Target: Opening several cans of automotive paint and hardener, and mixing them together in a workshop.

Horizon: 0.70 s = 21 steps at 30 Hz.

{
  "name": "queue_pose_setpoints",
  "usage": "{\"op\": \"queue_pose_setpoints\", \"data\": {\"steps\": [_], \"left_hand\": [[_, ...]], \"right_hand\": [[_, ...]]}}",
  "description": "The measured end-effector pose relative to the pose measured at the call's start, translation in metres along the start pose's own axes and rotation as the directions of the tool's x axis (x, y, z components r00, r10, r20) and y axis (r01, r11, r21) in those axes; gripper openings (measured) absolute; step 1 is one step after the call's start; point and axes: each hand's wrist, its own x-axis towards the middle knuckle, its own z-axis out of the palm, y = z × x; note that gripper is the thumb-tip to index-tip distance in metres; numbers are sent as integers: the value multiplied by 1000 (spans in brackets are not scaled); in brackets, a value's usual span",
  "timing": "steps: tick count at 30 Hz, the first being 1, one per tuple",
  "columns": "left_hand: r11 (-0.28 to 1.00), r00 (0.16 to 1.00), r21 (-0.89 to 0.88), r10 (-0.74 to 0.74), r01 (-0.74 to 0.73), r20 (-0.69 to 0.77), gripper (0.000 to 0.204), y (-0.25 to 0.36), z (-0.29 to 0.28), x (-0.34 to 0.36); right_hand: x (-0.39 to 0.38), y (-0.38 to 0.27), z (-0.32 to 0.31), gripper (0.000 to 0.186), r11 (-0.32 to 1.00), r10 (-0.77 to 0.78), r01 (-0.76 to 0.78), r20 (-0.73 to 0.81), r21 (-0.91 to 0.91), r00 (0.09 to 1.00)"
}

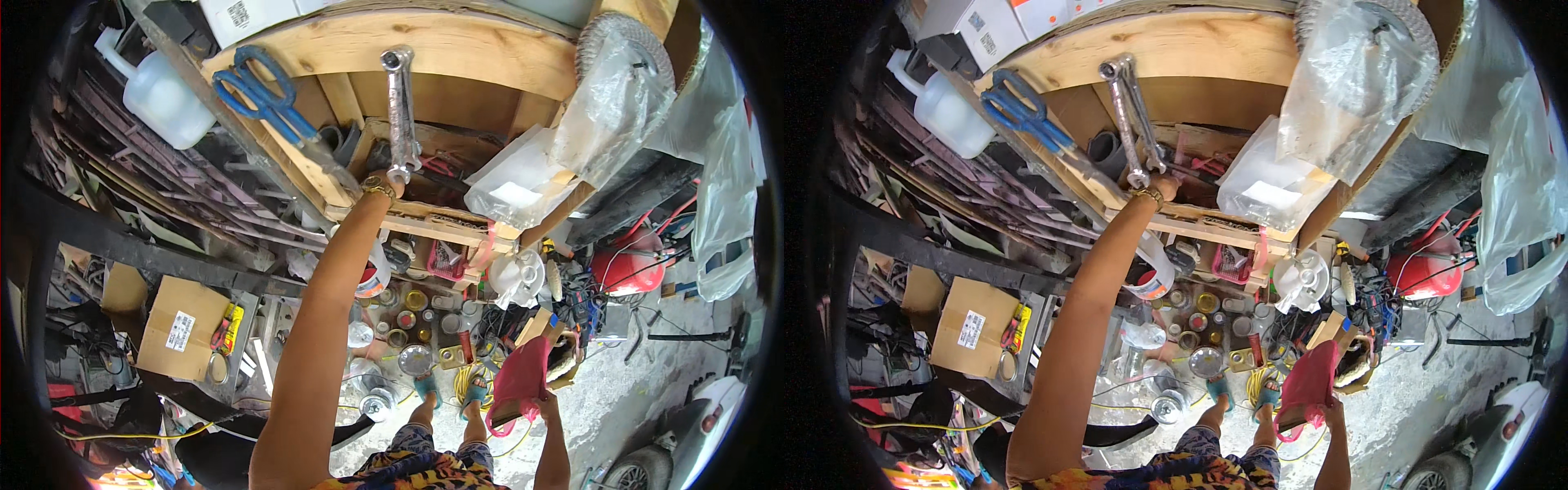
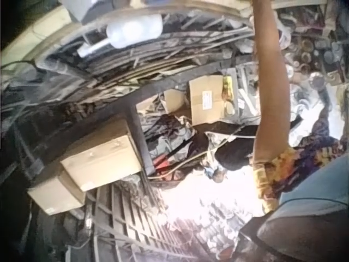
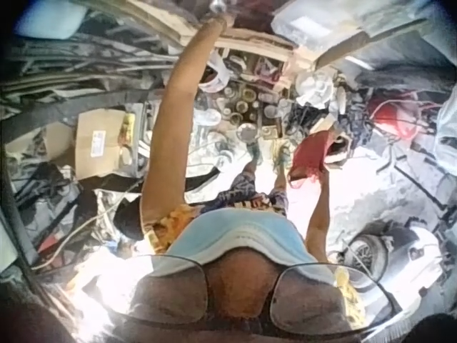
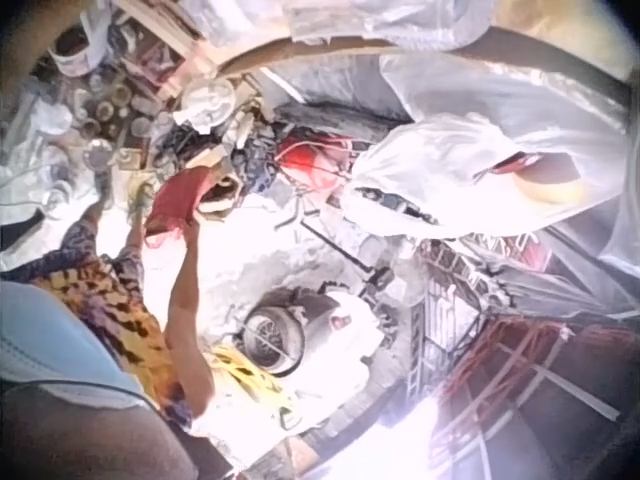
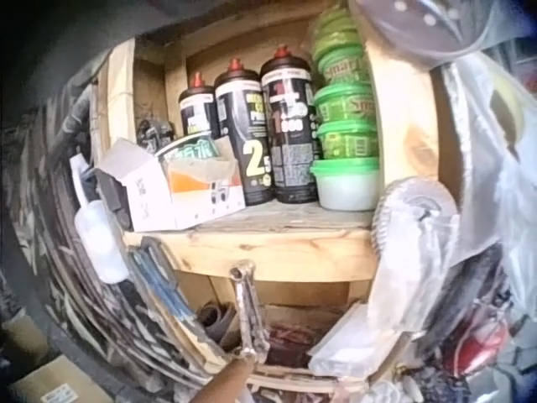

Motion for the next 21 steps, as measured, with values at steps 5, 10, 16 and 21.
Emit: {"op": "queue_pose_setpoints", "data": {"steps": [5, 10, 16, 21], "left_hand": [[933, 950, -180, 308, -311, -45, 33, -19, -24, -8], [967, 903, -85, 192, -242, -384, 40, 14, -74, -66], [992, 909, 81, 124, -100, -397, 29, 62, -106, -144], [968, 864, 242, 70, 61, -498, 55, 93, -129, -178]], "right_hand": [[-8, 5, 6, 28, 988, 33, -38, 36, 151, 999], [-5, 6, 8, 32, 983, 34, -38, 26, 178, 999], [13, 25, -10, 32, 987, 142, -144, -36, -76, 989], [38, 25, -36, 31, 995, -13, -3, -164, -102, 986]]}}
